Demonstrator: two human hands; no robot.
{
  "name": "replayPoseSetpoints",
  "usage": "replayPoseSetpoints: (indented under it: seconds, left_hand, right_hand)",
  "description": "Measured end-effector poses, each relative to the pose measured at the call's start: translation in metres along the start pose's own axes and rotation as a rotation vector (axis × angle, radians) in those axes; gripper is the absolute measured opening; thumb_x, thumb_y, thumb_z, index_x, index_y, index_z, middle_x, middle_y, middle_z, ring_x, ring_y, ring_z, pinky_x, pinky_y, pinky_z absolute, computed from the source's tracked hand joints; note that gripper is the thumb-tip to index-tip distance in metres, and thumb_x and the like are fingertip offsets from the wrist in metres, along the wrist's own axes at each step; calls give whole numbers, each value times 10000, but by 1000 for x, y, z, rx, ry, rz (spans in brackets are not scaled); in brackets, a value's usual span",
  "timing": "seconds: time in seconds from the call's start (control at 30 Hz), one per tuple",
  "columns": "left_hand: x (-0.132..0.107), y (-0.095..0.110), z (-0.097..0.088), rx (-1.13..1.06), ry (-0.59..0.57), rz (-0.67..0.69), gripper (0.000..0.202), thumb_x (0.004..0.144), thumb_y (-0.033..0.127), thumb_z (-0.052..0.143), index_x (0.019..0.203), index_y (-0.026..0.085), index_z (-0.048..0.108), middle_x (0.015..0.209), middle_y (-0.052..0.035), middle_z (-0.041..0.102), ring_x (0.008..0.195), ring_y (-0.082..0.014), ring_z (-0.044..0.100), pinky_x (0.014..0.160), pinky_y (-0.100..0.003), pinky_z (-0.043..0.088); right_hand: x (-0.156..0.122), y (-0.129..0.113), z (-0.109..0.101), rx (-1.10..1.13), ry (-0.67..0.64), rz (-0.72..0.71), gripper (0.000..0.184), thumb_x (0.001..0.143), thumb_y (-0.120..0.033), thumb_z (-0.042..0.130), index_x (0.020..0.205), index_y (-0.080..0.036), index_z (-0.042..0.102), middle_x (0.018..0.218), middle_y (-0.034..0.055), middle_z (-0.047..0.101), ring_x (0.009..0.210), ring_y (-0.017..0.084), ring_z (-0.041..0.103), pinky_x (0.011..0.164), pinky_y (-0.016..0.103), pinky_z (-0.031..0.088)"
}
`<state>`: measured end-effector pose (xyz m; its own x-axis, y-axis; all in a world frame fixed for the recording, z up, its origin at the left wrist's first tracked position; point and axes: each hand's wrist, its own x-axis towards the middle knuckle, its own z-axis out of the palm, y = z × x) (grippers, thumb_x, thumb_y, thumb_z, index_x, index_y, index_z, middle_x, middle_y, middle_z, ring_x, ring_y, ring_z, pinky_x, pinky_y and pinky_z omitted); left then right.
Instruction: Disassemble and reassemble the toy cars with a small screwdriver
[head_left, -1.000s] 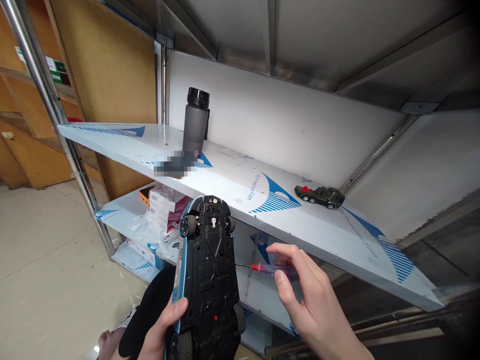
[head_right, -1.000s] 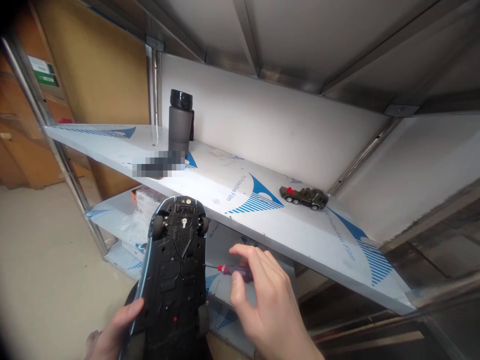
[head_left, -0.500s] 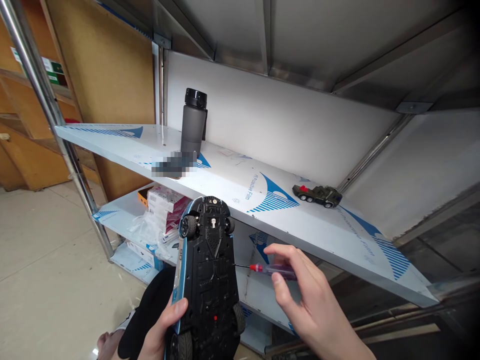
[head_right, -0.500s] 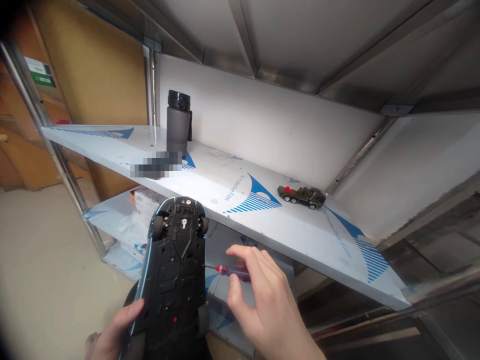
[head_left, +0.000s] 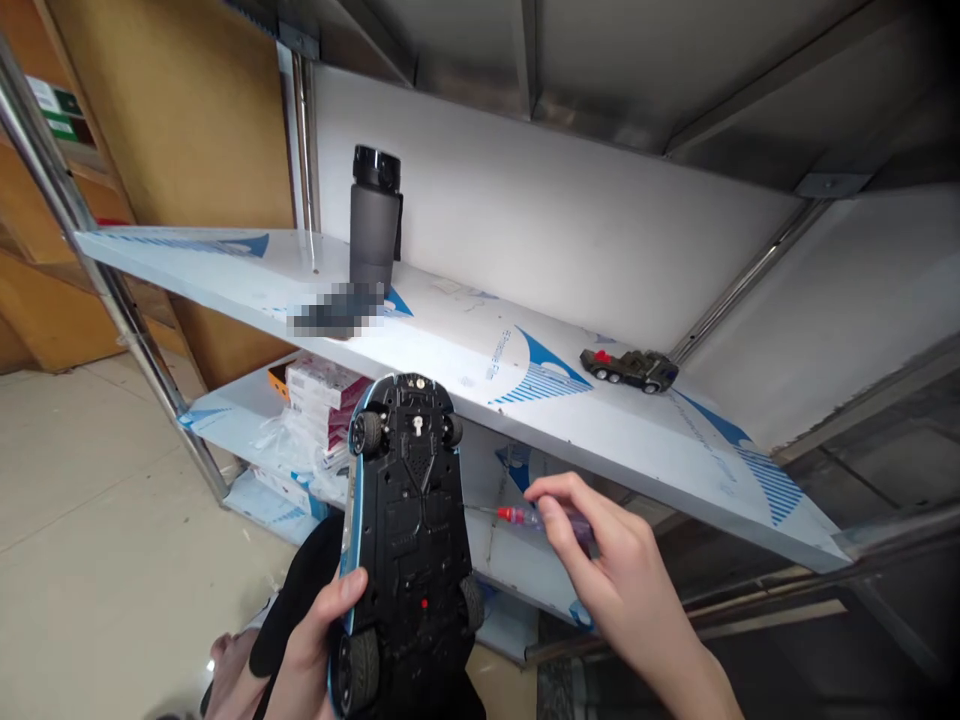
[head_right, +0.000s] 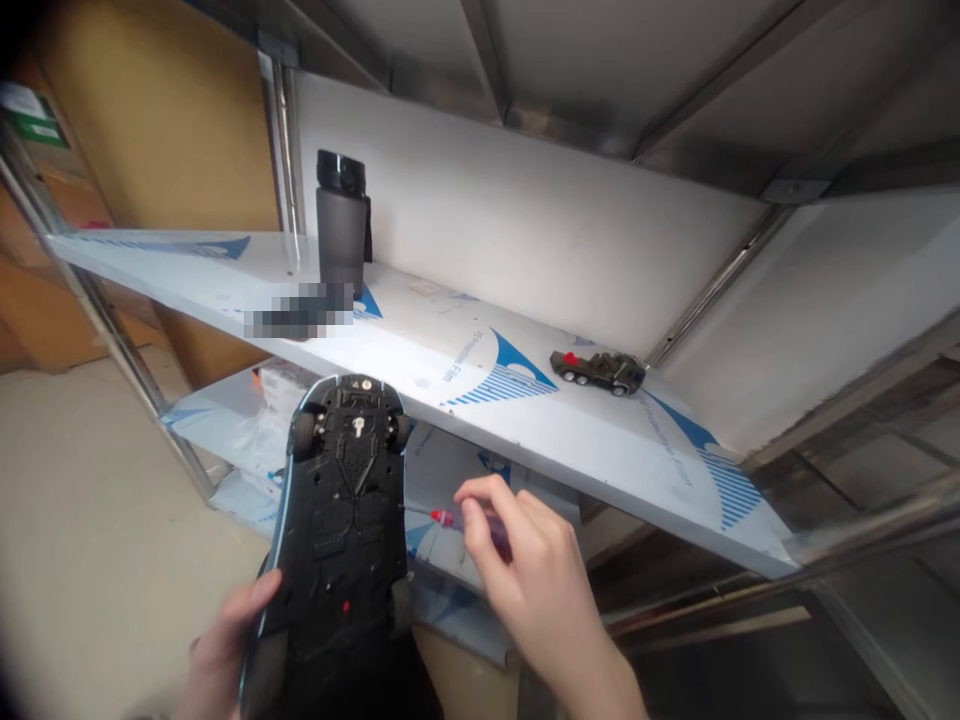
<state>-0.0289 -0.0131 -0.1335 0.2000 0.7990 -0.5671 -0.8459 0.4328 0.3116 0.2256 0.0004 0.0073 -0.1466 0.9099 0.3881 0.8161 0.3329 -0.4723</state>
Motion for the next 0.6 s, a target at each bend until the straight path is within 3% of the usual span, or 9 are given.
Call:
replayPoseSetpoints:
  seconds: [0.1,0.23,0.47,0.6]
  left_hand:
    - [5,-1,2,-40,-6,22,376,759,239,814,1124,167,868,1037,-116,876,1142,-432,790,1073,-549,612]
    - [10,-6,1,-99,-151,-46,480,791,314,781,1242,157,828,1205,-140,845,1283,-451,716,1145,-574,548]
    - [11,-4,-11,78,-49,10,425,790,449,809,1172,270,854,1049,-44,881,1262,-421,735,1093,-505,602]
    - [7,16,-21,272,-103,-6,351,792,471,853,1112,326,867,1007,-9,884,1274,-414,731,1079,-509,623]
  right_hand:
    - [-2,-2,-3,9,-12,34,195,1123,-340,525,1073,-291,707,946,-29,784,754,160,692,727,279,493]
    - [-6,-2,-3,8,-20,45,197,1119,-341,541,1050,-288,717,902,-45,767,614,133,590,652,275,451]
    - [-9,3,-2,147,49,72,204,1116,-349,559,1015,-287,725,870,-44,738,668,135,627,657,250,485]
    - [-10,6,-6,304,65,174,264,1121,-395,547,982,-281,740,716,-49,643,616,136,577,618,259,460]
